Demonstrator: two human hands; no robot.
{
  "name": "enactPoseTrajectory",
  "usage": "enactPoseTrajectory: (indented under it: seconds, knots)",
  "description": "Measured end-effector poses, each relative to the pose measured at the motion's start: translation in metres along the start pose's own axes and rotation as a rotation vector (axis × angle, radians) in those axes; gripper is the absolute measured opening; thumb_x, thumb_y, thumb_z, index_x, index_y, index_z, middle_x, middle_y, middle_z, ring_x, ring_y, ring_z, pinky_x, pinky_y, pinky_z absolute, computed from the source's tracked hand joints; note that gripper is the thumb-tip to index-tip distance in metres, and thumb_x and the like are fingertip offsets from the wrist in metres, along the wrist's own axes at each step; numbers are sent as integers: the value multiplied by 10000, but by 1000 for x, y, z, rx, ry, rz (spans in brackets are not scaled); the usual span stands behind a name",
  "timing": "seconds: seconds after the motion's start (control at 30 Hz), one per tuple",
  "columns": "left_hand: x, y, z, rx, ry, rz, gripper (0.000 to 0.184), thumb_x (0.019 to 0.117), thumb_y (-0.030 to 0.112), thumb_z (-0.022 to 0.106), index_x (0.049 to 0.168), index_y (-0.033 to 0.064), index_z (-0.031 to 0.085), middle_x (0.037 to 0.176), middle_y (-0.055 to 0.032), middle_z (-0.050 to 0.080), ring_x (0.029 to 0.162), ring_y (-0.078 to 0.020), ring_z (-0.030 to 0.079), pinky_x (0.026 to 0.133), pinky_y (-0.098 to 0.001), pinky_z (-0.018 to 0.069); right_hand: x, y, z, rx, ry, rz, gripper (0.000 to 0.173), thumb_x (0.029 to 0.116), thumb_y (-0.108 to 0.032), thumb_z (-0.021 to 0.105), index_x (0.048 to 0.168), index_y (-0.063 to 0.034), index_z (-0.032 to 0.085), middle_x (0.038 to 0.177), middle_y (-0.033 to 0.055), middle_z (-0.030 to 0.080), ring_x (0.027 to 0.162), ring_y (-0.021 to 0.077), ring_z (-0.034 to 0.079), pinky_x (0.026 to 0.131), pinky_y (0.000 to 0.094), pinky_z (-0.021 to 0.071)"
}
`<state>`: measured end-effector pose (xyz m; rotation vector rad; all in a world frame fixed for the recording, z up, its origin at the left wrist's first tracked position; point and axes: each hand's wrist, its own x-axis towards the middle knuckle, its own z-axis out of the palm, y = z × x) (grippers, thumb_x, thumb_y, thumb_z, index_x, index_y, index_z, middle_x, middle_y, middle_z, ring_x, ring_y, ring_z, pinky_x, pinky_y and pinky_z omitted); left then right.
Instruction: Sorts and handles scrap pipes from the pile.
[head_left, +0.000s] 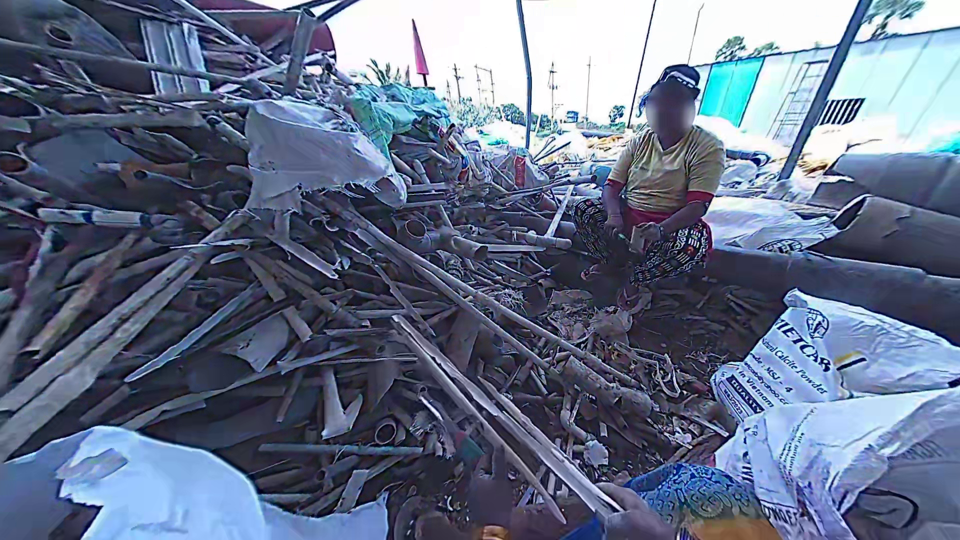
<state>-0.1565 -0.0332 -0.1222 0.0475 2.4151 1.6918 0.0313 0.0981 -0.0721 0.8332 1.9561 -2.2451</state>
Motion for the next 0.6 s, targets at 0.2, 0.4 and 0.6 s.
enactPoseTrajectory:
  seconds: [0.2,0.4,0.6]
  knots:
    - [0,-29,5,-6,-37,-167,411,1065,321,576,1202,-48,697,1108,-250,692,1023,-340,635,944,-524,469,-29,-48,-31,-12,242,-139,503,766,49,615,1265,-11,592,804,6,604,494,35,455,446,196,382]
    - [0,-63,1,2,-36,-222,380,1072,257,571,1297,-39,651,1179,-271,656,989,-321,610,910,-498,472,-108,-124,-103,-62,688,-482,476,768,126,598,1226,2,628,803,18,656,519,19,500,471,164,408]
    - [3,-82,-2,74,-46,-241,405,1072,299,570,1327,-5,651,1250,-282,646,1107,-375,613,967,-546,457,-316,-178,-229,23,1129,-1266,436,767,26,687,1155,-154,599,954,-18,682,689,85,667,536,243,576]
